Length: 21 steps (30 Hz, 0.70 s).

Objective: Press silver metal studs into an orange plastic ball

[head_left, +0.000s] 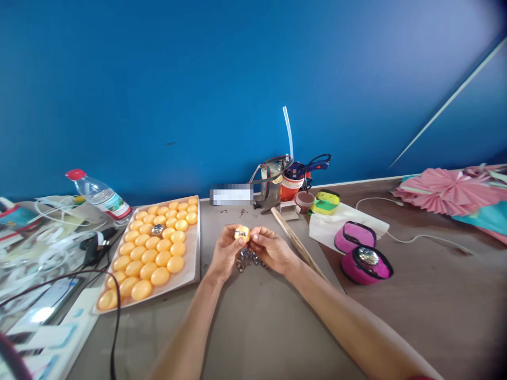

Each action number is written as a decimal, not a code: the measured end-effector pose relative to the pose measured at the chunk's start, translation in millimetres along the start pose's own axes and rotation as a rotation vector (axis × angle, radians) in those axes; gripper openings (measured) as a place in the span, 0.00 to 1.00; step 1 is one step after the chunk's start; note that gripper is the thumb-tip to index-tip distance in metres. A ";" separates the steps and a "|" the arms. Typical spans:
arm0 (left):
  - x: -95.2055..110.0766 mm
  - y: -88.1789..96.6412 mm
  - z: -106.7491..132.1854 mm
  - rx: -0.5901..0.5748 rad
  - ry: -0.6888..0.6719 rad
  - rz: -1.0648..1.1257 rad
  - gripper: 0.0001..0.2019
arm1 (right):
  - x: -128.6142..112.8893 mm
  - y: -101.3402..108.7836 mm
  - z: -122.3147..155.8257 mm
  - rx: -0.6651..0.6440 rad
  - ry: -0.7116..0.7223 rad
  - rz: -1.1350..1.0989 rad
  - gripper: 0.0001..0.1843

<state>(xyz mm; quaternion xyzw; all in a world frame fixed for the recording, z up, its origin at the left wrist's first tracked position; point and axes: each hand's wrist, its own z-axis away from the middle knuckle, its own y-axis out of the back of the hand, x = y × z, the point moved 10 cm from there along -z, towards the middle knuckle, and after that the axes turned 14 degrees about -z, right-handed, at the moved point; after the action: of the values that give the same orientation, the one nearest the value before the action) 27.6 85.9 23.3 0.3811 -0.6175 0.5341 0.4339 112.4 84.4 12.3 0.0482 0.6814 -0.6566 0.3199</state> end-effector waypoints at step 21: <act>-3.2 6.5 -3.0 -0.004 -0.044 -0.092 0.18 | -3.2 5.0 -1.1 0.026 0.021 0.059 0.10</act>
<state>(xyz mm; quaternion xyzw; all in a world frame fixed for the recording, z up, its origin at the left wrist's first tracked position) 23.0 89.8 18.3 0.4200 -0.6098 0.5038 0.4450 116.9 87.2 9.5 0.0793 0.6744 -0.6551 0.3312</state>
